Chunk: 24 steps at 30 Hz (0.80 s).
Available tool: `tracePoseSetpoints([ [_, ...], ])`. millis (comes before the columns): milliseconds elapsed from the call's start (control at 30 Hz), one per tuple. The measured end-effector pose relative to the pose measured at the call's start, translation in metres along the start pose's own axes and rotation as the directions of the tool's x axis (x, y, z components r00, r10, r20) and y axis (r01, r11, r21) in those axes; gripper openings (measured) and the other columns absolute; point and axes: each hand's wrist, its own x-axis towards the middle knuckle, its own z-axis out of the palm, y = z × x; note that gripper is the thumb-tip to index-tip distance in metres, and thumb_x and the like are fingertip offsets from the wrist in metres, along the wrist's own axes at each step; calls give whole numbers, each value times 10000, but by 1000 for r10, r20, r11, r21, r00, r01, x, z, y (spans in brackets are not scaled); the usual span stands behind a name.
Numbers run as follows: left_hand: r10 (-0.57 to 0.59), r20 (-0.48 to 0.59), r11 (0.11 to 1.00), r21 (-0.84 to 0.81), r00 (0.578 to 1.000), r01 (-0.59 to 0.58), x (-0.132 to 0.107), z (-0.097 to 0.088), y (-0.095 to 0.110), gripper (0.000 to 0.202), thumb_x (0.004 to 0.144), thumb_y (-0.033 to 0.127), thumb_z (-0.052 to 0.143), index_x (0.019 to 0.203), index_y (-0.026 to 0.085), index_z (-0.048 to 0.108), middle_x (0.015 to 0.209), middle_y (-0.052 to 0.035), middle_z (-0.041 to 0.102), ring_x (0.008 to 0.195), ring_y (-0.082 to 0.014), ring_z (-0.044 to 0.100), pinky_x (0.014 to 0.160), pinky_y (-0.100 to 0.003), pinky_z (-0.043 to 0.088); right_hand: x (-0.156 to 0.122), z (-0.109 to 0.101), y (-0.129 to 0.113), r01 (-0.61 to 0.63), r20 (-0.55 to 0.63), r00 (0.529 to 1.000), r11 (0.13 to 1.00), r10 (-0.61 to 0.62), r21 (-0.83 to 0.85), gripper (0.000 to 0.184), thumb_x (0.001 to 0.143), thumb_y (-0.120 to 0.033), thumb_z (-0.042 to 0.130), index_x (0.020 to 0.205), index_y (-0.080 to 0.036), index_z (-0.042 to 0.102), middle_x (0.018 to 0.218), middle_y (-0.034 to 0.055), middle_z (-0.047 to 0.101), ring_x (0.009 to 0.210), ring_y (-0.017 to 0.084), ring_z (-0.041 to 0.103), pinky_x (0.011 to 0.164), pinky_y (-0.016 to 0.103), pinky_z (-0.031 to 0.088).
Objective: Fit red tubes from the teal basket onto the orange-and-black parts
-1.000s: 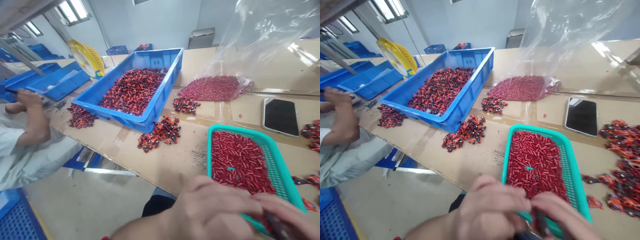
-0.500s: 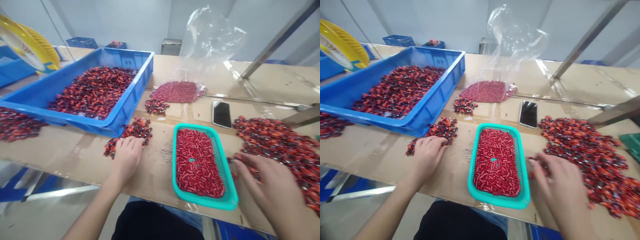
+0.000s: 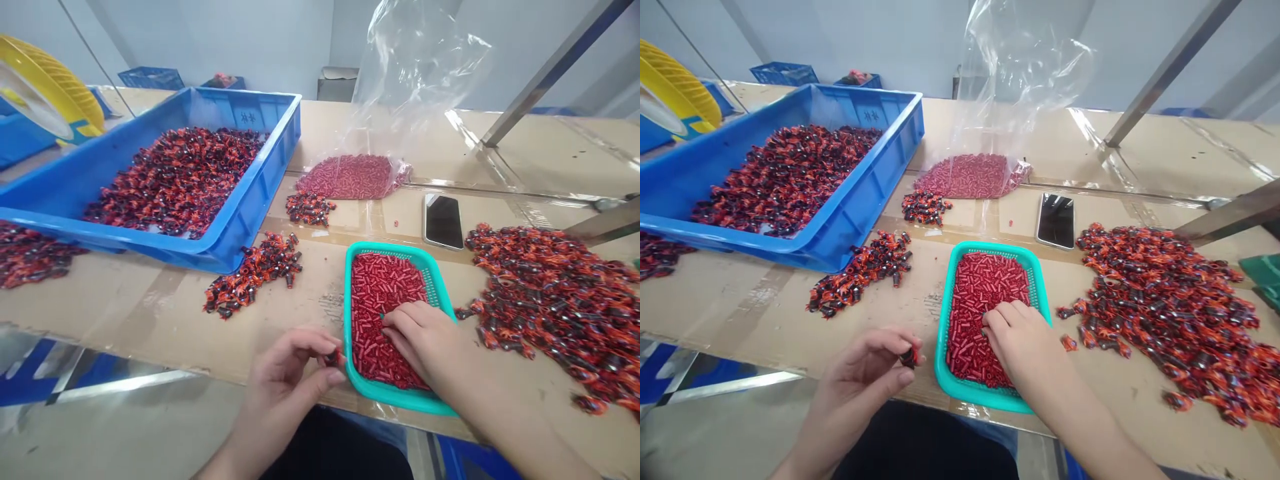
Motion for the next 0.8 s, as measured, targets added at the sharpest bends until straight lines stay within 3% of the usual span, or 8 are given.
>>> tracePoseSetpoints([
  [167,175,-21,982,73,984,-173,-7,7,1,345,860,-47,707,983,273,680,983,12,795,945,-162,789,849,-242,665,-3,-30,-22,-13,-84,996,981,30,192,179,1077,-249,495,1113,-222,669,991,70,757,889,209,728,777,341,602],
  [333,356,66,914,183,932,-362,-12,10,1,445,869,-90,652,1116,274,587,1058,-11,795,989,-170,768,929,-320,626,-6,-63,-62,-18,-100,991,836,87,549,69,1027,-276,638,1092,-301,637,931,12,737,860,162,731,736,250,619],
  [467,434,137,840,296,890,-455,-13,12,2,411,895,-53,670,1143,256,559,1076,-35,808,970,-170,781,960,-354,579,-3,-66,-76,46,-97,995,814,13,579,100,982,-242,708,1044,-275,636,879,10,733,807,141,710,731,225,629],
  [633,468,215,722,466,857,-511,-14,13,1,301,902,-21,665,951,254,554,1010,-13,841,871,-166,806,808,-333,571,-1,-59,-77,87,-142,990,832,-10,548,85,982,-186,688,978,-246,628,834,11,718,768,140,686,710,232,617],
  [733,482,246,673,511,841,-535,-21,13,-2,245,925,25,679,896,254,596,1071,-14,849,849,-179,815,772,-345,565,0,-58,-78,-25,-72,993,774,91,633,133,971,-275,722,919,-260,600,832,-7,694,765,140,684,681,219,605],
  [800,482,255,658,526,838,-539,-28,15,-4,235,943,48,681,1049,256,660,1044,-23,856,795,-181,819,724,-336,573,-1,-58,-78,-184,94,981,674,168,716,183,957,-360,741,915,-268,589,881,-12,705,795,143,702,693,209,611],
])
